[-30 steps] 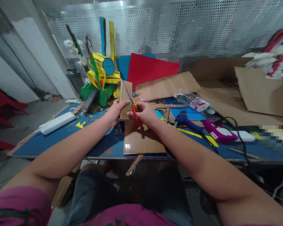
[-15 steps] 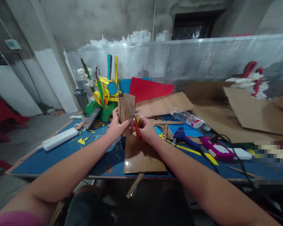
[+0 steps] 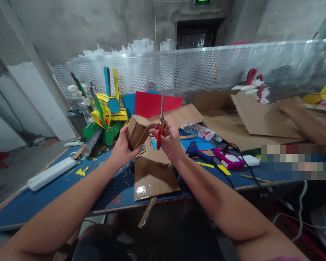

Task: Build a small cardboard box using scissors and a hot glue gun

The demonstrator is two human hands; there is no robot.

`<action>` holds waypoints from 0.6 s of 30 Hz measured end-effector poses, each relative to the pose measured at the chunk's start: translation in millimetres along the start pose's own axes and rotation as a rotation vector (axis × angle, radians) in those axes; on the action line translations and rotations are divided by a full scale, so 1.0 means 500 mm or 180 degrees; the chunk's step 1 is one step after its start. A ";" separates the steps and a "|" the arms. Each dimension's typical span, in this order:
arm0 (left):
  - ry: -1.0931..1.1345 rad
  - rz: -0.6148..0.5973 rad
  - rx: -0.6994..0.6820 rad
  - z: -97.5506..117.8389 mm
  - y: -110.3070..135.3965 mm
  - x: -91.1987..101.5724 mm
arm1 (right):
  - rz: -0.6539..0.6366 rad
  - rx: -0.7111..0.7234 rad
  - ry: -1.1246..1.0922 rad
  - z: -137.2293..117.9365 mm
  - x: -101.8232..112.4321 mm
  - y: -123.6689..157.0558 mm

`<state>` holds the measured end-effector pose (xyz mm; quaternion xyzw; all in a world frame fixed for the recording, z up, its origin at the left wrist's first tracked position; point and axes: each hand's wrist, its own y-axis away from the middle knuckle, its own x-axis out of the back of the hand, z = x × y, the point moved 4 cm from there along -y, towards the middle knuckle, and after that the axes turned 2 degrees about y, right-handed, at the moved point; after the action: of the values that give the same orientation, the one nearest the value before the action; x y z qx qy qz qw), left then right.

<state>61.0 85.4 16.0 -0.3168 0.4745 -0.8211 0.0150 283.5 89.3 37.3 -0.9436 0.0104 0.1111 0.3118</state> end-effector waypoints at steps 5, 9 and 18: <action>-0.0195 0.0046 -0.0344 -0.028 -0.002 0.007 | -0.0249 -0.0020 -0.0136 0.008 -0.003 -0.001; -0.0100 -0.0013 -0.0401 -0.044 -0.003 0.013 | -0.0373 0.0011 -0.0128 0.007 -0.007 0.005; 0.0698 -0.0647 -0.0200 -0.054 -0.012 0.022 | -0.0603 0.0280 0.0235 0.021 -0.005 0.009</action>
<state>39.6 106.0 16.9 -0.2719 0.4642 -0.8329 -0.1301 278.8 91.9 26.9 -0.9292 -0.0625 0.0457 0.3614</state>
